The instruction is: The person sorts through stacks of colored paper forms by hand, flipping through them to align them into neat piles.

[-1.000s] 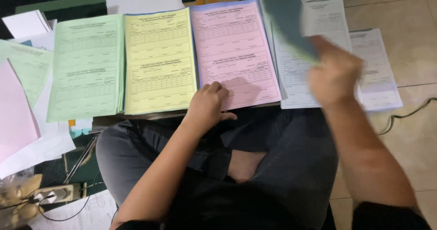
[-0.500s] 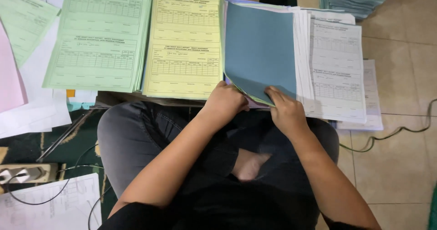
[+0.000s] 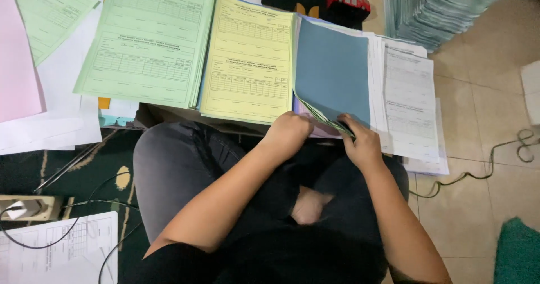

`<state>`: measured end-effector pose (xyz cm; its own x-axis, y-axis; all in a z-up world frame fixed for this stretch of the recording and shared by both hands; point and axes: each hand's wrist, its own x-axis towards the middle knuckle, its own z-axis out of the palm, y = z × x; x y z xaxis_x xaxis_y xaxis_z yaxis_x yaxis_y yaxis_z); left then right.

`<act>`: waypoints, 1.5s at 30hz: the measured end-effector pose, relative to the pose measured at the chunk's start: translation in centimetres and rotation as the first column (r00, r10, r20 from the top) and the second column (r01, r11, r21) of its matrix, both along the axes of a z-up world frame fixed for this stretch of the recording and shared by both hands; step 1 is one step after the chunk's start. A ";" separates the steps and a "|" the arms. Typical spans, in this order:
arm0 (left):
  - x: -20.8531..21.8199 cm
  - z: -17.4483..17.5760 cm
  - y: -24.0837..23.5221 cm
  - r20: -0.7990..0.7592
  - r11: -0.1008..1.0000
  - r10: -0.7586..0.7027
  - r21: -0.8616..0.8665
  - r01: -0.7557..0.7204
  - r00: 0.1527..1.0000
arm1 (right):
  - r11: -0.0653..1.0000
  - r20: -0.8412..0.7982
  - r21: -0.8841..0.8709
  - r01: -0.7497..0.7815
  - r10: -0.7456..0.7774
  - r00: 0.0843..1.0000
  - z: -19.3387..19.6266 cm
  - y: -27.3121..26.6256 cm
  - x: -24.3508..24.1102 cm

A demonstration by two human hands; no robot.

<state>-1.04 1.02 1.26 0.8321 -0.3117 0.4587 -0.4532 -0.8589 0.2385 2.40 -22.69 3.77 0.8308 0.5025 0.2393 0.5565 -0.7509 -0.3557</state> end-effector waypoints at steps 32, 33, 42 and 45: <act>-2.3 1.2 16.7 -0.118 0.963 0.252 0.123 -0.238 0.960 | 0.997 0.566 0.072 0.006 -0.046 0.823 8.7 6.4 3.0; -2.4 0.4 18.1 -0.228 0.964 0.224 0.192 -0.182 0.947 | 0.998 0.608 0.001 -0.068 0.053 0.792 10.2 9.5 2.5; -4.3 -0.7 20.2 -0.047 0.985 0.143 0.108 -0.137 0.989 | 0.951 0.052 -0.261 -0.165 0.185 0.981 -0.5 21.1 0.8; -5.0 -0.8 20.4 0.081 0.972 0.165 0.156 -0.176 0.983 | 0.960 0.047 -0.226 -0.166 0.181 0.982 0.0 21.5 -1.9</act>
<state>-6.09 21.37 0.43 0.8484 -0.2427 0.4705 -0.3072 -0.9495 0.0642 0.50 -1.23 3.76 0.7124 0.6837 0.1584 0.7017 -0.6965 -0.1500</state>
